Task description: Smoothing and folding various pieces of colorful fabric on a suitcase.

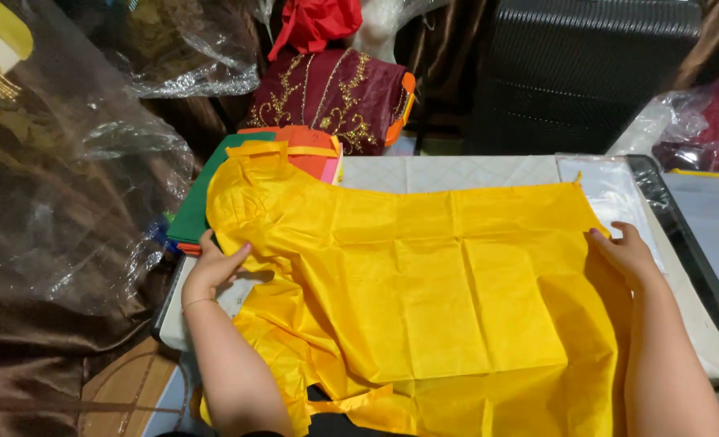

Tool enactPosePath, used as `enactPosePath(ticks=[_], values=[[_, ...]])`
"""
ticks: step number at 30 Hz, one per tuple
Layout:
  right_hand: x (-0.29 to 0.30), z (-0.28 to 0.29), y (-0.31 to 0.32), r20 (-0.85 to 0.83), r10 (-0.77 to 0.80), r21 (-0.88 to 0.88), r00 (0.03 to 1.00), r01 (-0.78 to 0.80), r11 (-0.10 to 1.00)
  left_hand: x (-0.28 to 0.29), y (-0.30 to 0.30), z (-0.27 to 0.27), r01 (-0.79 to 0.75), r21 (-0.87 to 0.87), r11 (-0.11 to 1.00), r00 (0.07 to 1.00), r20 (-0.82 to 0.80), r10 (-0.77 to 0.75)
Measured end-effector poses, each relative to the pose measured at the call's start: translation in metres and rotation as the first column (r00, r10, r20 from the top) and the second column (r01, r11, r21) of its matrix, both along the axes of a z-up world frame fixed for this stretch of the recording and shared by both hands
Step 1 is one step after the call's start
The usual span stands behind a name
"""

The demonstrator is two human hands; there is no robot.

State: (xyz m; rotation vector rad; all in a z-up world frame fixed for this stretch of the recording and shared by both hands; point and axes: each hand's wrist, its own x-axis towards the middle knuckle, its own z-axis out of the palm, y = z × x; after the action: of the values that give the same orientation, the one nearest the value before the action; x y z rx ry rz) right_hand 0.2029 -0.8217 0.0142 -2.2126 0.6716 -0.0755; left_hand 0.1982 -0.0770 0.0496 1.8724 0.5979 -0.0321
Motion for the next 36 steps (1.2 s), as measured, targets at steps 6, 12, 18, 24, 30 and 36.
enactPosePath(ticks=[6,12,18,24,30,36], values=[[-0.002,0.000,-0.002,0.092,0.069,0.197,0.993,-0.086,0.977,0.010,0.022,-0.036,0.149,-0.187,0.971,0.959,0.265,-0.097],[-0.016,0.005,-0.029,0.317,0.051,0.158,0.947,-0.106,0.982,0.002,0.011,0.019,0.004,-0.142,0.990,0.888,0.456,0.062],[-0.023,-0.002,-0.044,0.425,0.006,0.175,0.905,-0.088,0.981,0.009,0.024,0.024,0.013,-0.262,0.965,0.824,0.550,0.138],[-0.028,-0.002,-0.045,0.334,-0.001,0.198,0.943,-0.068,0.978,0.002,0.027,0.013,-0.036,0.179,0.983,0.899,0.436,-0.046],[-0.024,-0.005,-0.049,0.207,0.009,0.141,0.978,-0.039,0.989,0.023,0.007,0.000,-0.195,0.636,0.746,0.892,0.431,-0.134],[-0.018,-0.004,-0.045,0.131,-0.032,0.121,0.991,0.016,0.993,0.020,-0.122,0.061,0.037,0.777,0.628,0.732,0.407,-0.546]])
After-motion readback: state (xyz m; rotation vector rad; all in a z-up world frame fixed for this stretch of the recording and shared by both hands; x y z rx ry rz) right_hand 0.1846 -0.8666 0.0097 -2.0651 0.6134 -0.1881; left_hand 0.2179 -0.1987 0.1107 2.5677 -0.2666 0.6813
